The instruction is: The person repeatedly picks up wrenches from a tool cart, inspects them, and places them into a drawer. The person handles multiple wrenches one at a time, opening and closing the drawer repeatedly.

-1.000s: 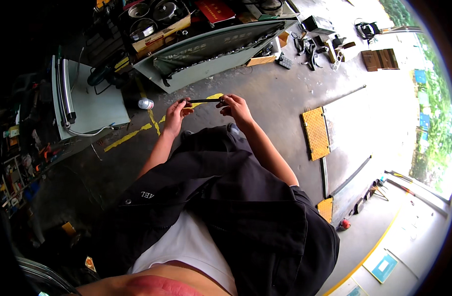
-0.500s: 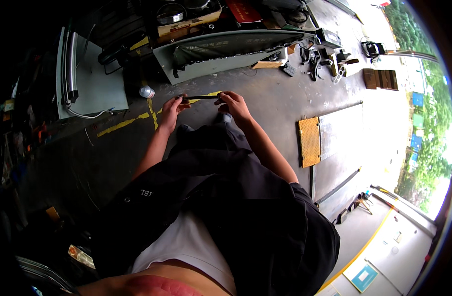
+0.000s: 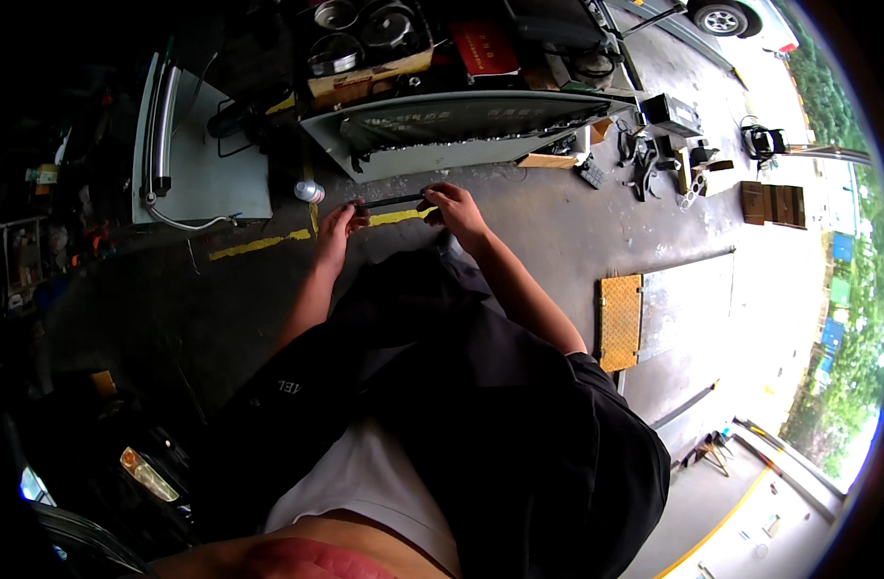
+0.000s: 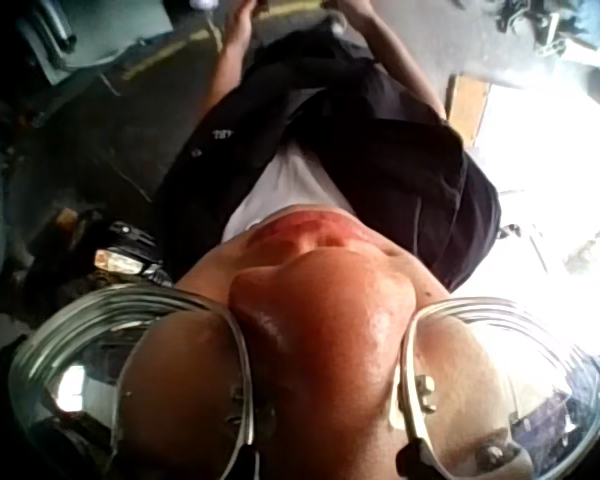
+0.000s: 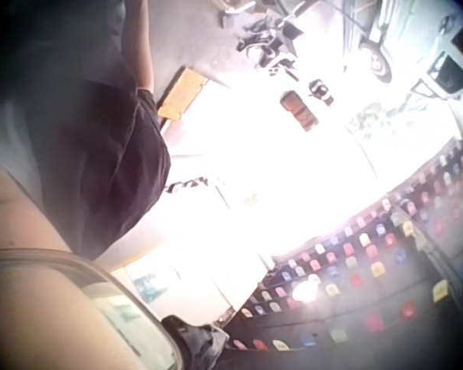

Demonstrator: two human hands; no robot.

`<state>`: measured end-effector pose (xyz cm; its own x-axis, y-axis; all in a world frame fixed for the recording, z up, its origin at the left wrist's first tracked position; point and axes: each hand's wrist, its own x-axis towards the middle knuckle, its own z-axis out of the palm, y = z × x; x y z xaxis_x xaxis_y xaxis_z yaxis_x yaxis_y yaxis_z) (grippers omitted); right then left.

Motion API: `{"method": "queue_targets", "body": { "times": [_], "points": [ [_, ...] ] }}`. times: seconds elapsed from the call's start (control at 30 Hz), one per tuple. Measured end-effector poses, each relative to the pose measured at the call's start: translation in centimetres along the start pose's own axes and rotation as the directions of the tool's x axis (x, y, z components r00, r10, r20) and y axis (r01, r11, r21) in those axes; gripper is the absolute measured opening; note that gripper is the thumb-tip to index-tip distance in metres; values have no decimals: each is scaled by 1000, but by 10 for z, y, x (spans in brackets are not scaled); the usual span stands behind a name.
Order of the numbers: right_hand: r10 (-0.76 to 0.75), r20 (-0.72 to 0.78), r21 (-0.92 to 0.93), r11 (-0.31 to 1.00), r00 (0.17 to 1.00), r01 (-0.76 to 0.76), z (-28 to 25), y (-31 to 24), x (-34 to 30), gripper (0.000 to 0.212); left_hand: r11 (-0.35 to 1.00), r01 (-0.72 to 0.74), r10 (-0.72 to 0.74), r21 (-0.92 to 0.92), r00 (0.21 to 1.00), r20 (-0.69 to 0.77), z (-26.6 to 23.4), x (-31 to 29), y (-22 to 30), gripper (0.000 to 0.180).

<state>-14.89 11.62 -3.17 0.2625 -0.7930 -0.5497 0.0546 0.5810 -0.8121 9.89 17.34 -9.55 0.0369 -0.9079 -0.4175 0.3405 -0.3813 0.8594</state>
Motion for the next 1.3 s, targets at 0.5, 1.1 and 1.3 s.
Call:
{"method": "queue_targets", "body": {
  "times": [0.5, 1.1, 1.3],
  "points": [
    [6, -35, 86, 996, 999, -3, -150, -7, 24, 24, 988, -104, 94, 115, 991, 90, 144, 69, 6, 26],
    [242, 246, 13, 968, 939, -252, -135, 12, 70, 29, 791, -401, 343, 462, 916, 209, 198, 66, 42, 19],
    [116, 281, -123, 989, 953, -84, -98, 7, 95, 33, 615, -521, 462, 592, 847, 265, 180, 49, 87, 19]
  ]
}}
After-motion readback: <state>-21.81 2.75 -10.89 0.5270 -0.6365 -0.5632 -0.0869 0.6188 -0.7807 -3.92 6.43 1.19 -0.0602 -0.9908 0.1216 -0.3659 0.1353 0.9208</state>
